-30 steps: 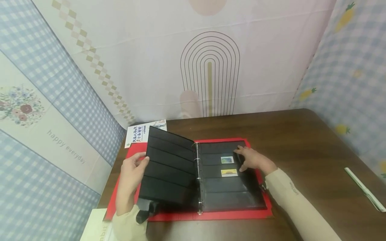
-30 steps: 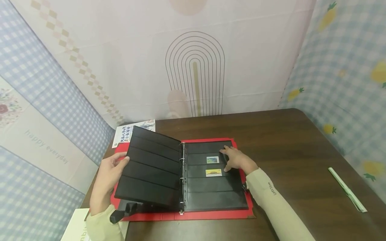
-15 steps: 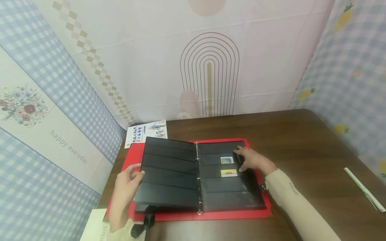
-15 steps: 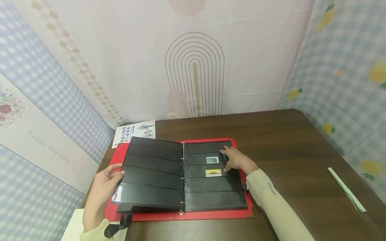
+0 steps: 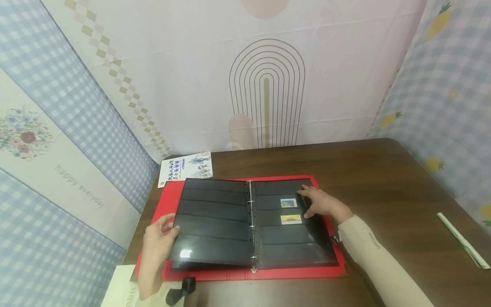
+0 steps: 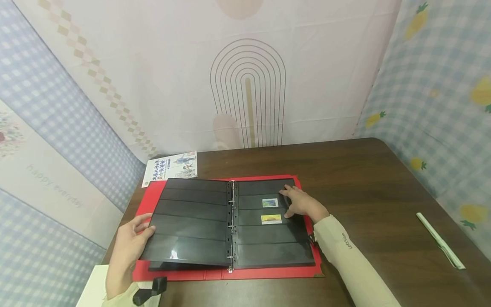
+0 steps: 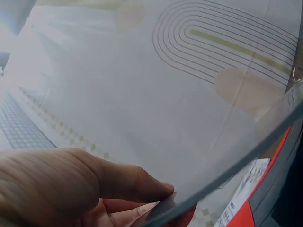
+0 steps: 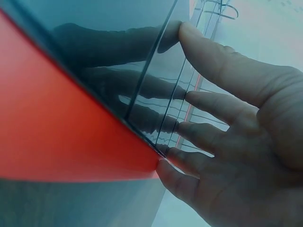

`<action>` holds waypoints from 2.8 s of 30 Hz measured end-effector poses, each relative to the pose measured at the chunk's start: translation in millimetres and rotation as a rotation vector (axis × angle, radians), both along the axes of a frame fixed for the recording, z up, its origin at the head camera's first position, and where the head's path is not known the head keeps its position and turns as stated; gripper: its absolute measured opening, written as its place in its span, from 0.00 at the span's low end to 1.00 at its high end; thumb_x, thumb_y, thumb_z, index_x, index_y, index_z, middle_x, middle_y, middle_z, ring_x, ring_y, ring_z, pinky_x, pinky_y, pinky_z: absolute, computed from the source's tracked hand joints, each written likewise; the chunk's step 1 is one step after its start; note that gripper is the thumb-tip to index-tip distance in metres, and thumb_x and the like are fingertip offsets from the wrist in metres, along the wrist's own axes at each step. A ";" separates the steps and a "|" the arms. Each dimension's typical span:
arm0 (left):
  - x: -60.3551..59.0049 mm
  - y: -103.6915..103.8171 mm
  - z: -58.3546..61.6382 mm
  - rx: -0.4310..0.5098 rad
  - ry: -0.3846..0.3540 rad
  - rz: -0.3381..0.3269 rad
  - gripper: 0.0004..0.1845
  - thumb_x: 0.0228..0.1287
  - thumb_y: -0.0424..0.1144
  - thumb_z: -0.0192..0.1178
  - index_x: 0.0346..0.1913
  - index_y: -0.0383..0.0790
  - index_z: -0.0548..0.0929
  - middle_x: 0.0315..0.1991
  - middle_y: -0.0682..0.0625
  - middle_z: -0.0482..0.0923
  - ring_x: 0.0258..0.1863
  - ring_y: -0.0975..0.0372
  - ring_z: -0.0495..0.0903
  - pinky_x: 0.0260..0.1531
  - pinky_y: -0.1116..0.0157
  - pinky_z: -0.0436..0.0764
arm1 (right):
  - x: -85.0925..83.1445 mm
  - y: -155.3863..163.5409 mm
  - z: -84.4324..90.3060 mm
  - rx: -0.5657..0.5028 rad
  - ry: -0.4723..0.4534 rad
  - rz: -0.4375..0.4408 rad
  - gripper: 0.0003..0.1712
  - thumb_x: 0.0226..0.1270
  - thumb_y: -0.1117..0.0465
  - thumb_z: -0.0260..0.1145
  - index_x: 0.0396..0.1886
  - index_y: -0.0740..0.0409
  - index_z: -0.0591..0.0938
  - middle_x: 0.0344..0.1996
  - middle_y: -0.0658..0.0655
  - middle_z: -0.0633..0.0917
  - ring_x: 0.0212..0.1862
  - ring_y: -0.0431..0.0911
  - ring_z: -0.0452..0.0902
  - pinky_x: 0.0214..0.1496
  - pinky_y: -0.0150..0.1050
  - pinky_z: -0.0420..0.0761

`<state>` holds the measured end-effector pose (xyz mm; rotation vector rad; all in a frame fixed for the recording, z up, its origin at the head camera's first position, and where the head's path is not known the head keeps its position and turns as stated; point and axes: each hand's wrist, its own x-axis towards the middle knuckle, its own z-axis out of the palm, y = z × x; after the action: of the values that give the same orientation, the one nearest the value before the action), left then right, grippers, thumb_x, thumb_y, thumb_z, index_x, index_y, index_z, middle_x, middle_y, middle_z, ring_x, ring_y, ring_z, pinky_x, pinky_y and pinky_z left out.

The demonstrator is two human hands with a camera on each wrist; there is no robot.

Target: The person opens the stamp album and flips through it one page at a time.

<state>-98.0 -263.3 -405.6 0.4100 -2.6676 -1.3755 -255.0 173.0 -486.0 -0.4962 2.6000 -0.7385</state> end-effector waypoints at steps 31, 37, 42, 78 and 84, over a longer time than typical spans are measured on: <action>-7.3 16.7 -26.2 -0.189 -0.147 0.109 0.28 0.72 0.43 0.54 0.63 0.21 0.73 0.60 0.24 0.73 0.61 0.29 0.70 0.58 0.36 0.70 | -10.7 -0.6 9.3 0.023 0.052 0.021 0.49 0.54 0.66 0.78 0.73 0.72 0.65 0.72 0.75 0.64 0.72 0.69 0.59 0.69 0.66 0.63; -9.1 19.0 -32.4 -0.207 -0.183 0.117 0.28 0.72 0.46 0.52 0.62 0.23 0.73 0.59 0.24 0.74 0.58 0.28 0.72 0.53 0.33 0.73 | -20.1 -4.2 10.6 0.027 0.087 0.002 0.54 0.54 0.63 0.79 0.75 0.74 0.60 0.75 0.76 0.58 0.75 0.72 0.48 0.72 0.69 0.53; -11.7 19.8 -41.9 -0.277 -0.208 0.110 0.25 0.72 0.46 0.53 0.55 0.24 0.75 0.51 0.24 0.78 0.52 0.28 0.76 0.44 0.34 0.76 | -24.3 -4.8 8.4 0.047 0.095 -0.003 0.57 0.52 0.62 0.81 0.74 0.77 0.59 0.73 0.78 0.59 0.75 0.71 0.51 0.74 0.66 0.55; 4.5 78.4 -64.6 -0.164 -0.155 -0.254 0.48 0.57 0.44 0.74 0.77 0.39 0.62 0.77 0.29 0.49 0.73 0.26 0.41 0.61 0.23 0.39 | -27.7 -2.4 5.2 0.093 -0.022 -0.017 0.60 0.55 0.57 0.80 0.76 0.76 0.54 0.76 0.78 0.51 0.78 0.70 0.40 0.74 0.66 0.50; 1.6 87.3 -72.0 -0.199 -0.186 -0.263 0.46 0.52 0.43 0.77 0.75 0.40 0.68 0.77 0.29 0.51 0.73 0.26 0.40 0.59 0.21 0.35 | -27.9 -4.0 6.8 0.122 -0.018 -0.017 0.59 0.56 0.56 0.80 0.76 0.76 0.55 0.76 0.77 0.52 0.78 0.69 0.43 0.75 0.65 0.52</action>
<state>-96.3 -176.0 -477.5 0.1787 -3.0670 -1.1637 -282.9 169.0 -479.3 -0.4288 2.6161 -0.5828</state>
